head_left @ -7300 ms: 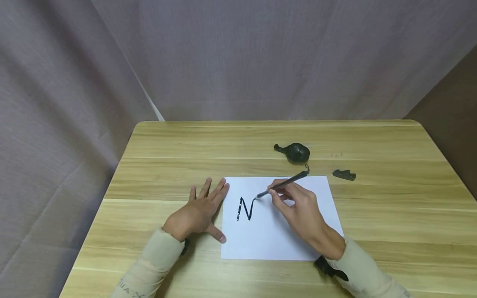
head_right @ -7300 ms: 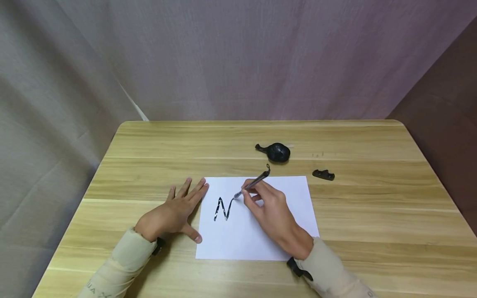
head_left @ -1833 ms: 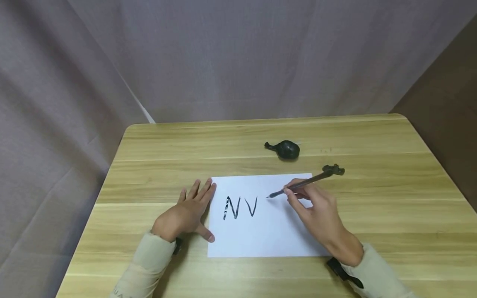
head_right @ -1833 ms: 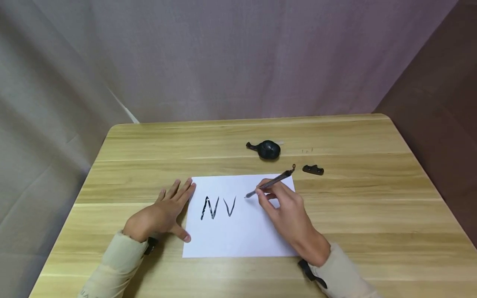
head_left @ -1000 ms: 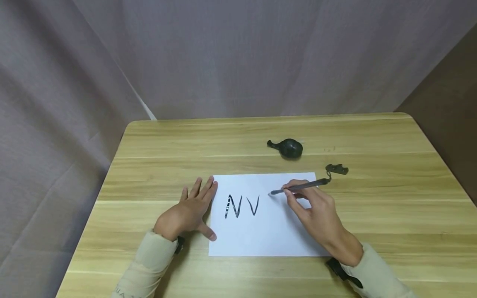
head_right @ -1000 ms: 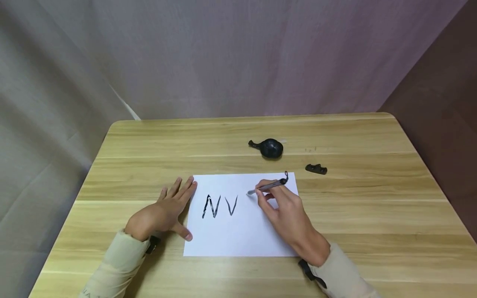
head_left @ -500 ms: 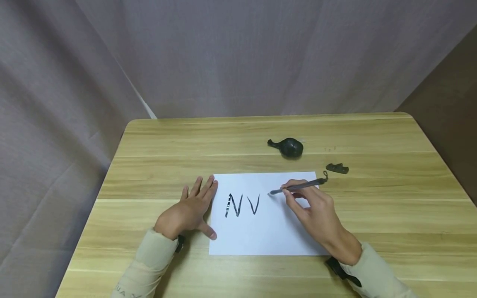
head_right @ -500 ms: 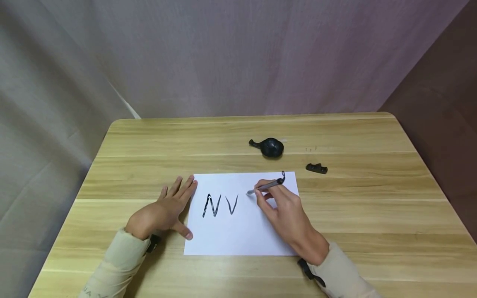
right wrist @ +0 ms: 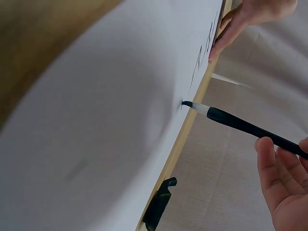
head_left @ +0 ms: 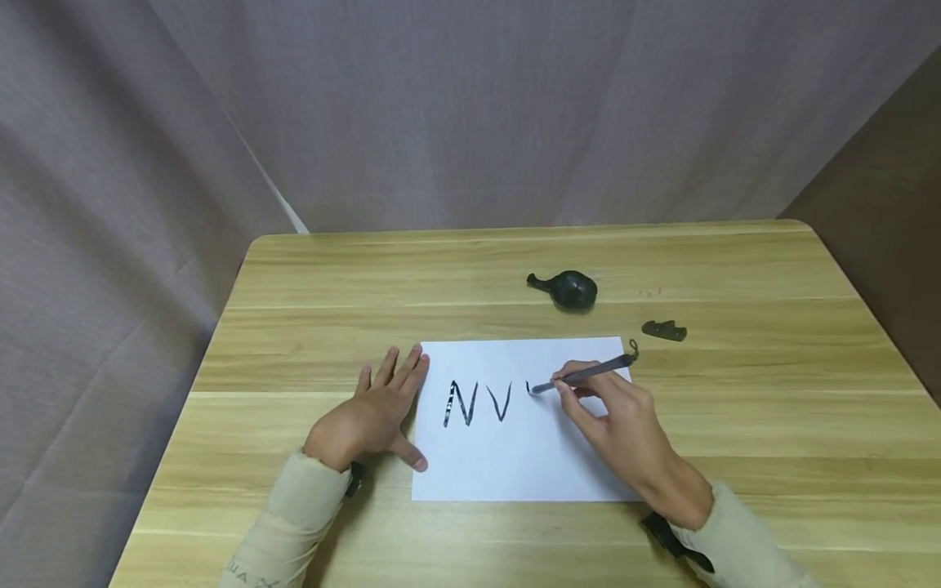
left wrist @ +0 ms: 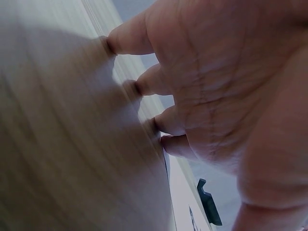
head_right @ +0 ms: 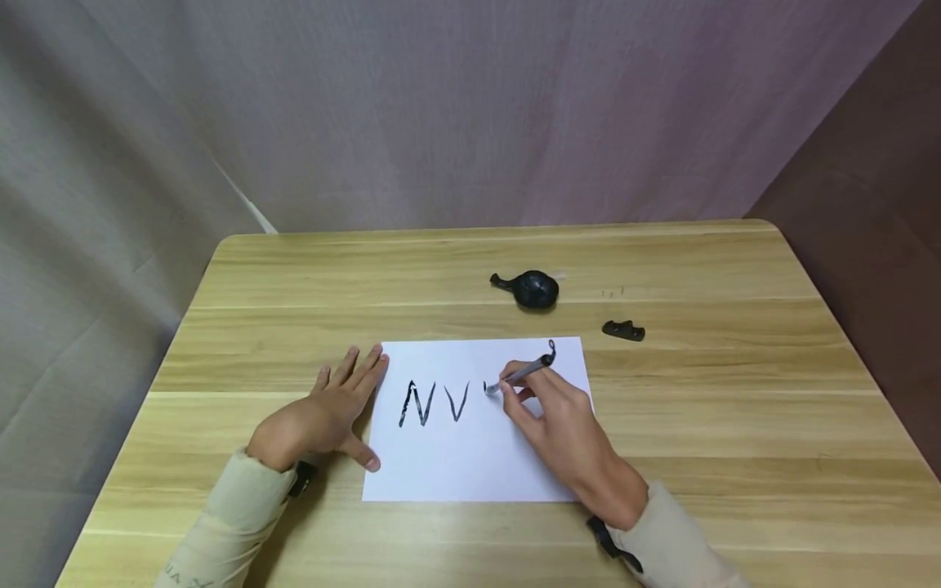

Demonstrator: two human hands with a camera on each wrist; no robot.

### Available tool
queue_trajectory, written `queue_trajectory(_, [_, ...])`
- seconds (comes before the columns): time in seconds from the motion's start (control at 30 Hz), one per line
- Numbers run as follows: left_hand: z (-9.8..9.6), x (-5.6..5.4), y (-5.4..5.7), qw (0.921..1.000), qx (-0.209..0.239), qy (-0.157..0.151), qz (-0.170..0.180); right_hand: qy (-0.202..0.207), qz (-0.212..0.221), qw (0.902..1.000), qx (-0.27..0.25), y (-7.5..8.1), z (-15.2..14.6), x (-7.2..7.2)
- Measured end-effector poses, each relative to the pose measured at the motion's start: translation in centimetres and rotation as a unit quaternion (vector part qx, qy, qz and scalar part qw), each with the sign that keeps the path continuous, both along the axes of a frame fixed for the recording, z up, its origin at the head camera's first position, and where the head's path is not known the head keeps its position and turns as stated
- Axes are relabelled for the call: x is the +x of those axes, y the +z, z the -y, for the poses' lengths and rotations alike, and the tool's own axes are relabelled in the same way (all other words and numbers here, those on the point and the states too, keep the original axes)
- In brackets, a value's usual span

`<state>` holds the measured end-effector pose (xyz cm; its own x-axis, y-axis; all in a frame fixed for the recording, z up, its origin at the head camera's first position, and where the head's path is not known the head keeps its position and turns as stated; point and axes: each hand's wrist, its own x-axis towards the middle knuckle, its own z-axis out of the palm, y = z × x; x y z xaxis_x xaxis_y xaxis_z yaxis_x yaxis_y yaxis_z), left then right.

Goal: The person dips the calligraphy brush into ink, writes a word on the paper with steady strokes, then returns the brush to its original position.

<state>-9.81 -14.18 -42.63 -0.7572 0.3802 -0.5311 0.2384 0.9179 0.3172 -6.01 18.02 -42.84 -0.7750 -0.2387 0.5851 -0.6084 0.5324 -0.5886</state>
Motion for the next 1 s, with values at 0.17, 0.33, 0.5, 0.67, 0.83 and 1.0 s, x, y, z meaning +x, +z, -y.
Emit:
queue_trajectory(0.17, [0.0,0.0,0.0,1.0000,-0.005,-0.001,0.001,0.002,0.000,1.0000,0.006,0.2,0.1,0.9])
queue_trajectory(0.33, [0.1,-0.1,-0.1,1.0000,-0.005,-0.001,0.003,0.001,-0.004,0.9999,0.016,0.5,0.1,1.8])
queue_trajectory(0.5, [0.0,-0.1,-0.1,1.0000,-0.004,-0.004,0.003,-0.001,-0.003,0.9998,0.019,0.7,0.0,2.4])
queue_trajectory(0.67, [-0.1,-0.1,-0.1,1.0000,-0.002,-0.004,0.003,0.000,-0.001,1.0000,0.008,1.1,-0.2,2.6])
queue_trajectory(0.83, [-0.1,-0.1,0.1,1.0000,-0.003,-0.004,0.004,-0.003,0.005,0.9996,-0.028,1.8,-0.8,2.5])
queue_trajectory(1.0, [0.1,0.2,0.1,0.9999,0.015,0.000,-0.004,-0.011,-0.037,0.9974,-0.060,2.1,-1.5,1.8])
